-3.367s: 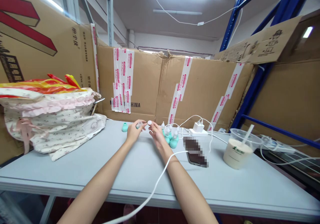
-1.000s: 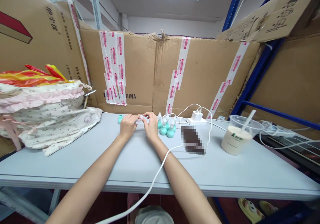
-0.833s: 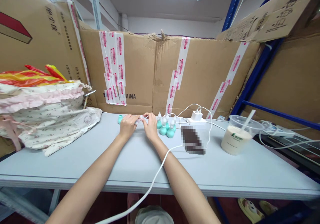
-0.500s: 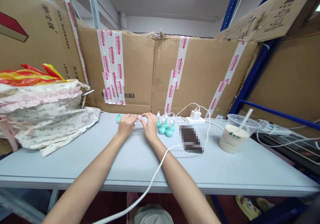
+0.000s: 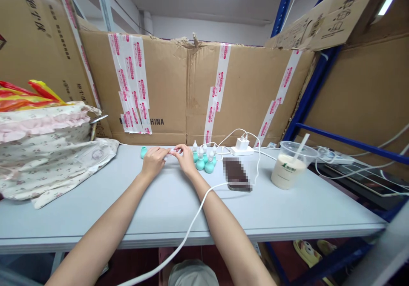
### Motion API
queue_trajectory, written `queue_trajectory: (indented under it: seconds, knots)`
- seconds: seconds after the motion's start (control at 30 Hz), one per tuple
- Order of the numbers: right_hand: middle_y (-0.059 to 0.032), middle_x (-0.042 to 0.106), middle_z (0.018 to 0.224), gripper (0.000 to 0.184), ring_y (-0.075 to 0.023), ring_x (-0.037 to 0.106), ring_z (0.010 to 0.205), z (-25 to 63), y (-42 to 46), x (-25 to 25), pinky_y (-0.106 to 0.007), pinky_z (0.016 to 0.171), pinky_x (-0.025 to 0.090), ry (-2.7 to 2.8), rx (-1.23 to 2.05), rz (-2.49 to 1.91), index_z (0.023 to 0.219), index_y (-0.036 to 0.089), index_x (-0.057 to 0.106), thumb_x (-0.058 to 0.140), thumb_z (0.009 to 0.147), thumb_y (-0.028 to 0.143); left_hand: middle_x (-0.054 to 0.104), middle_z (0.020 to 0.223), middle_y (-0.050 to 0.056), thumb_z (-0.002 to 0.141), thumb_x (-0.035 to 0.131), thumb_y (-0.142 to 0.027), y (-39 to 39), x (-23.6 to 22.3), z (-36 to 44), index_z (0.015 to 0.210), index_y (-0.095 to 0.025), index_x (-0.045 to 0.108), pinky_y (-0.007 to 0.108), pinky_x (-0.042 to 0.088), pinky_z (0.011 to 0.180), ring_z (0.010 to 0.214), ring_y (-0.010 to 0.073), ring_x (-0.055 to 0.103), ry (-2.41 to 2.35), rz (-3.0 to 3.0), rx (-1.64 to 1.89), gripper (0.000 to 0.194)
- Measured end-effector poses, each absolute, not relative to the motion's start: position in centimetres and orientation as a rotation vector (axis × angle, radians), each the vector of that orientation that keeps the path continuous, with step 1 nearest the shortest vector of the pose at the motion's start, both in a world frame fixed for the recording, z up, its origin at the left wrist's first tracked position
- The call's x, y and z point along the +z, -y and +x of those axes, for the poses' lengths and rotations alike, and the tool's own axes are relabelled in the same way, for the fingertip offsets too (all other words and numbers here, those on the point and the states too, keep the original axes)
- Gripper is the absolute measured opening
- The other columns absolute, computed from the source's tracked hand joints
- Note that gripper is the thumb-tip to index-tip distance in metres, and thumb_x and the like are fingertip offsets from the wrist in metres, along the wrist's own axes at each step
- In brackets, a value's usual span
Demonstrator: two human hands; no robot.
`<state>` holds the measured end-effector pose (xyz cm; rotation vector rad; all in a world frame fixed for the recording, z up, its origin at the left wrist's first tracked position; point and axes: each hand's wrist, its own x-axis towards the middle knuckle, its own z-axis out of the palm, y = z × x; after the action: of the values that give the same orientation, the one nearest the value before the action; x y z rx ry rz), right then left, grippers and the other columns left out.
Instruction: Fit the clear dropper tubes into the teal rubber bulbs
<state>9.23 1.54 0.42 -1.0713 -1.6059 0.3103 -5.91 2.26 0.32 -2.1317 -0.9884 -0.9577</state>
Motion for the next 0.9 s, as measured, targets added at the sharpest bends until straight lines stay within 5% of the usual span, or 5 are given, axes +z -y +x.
queue_trajectory:
  seconds: [0.9]
  knots:
    - [-0.0015,0.062,0.083,0.018,-0.0133,0.052,0.074,8.94,-1.35,0.27,-0.027,0.074,0.039,1.5,0.376,-1.061,0.077,0.02,0.061,0.054,0.076,0.037,0.064,0.073,0.007,0.069,0.045,-0.007,-2.39,0.23,-6.0,0.092,-0.019,0.063,0.031,0.038,0.065,0.072,0.0209,0.055,0.963,-2.122,-0.984,0.032]
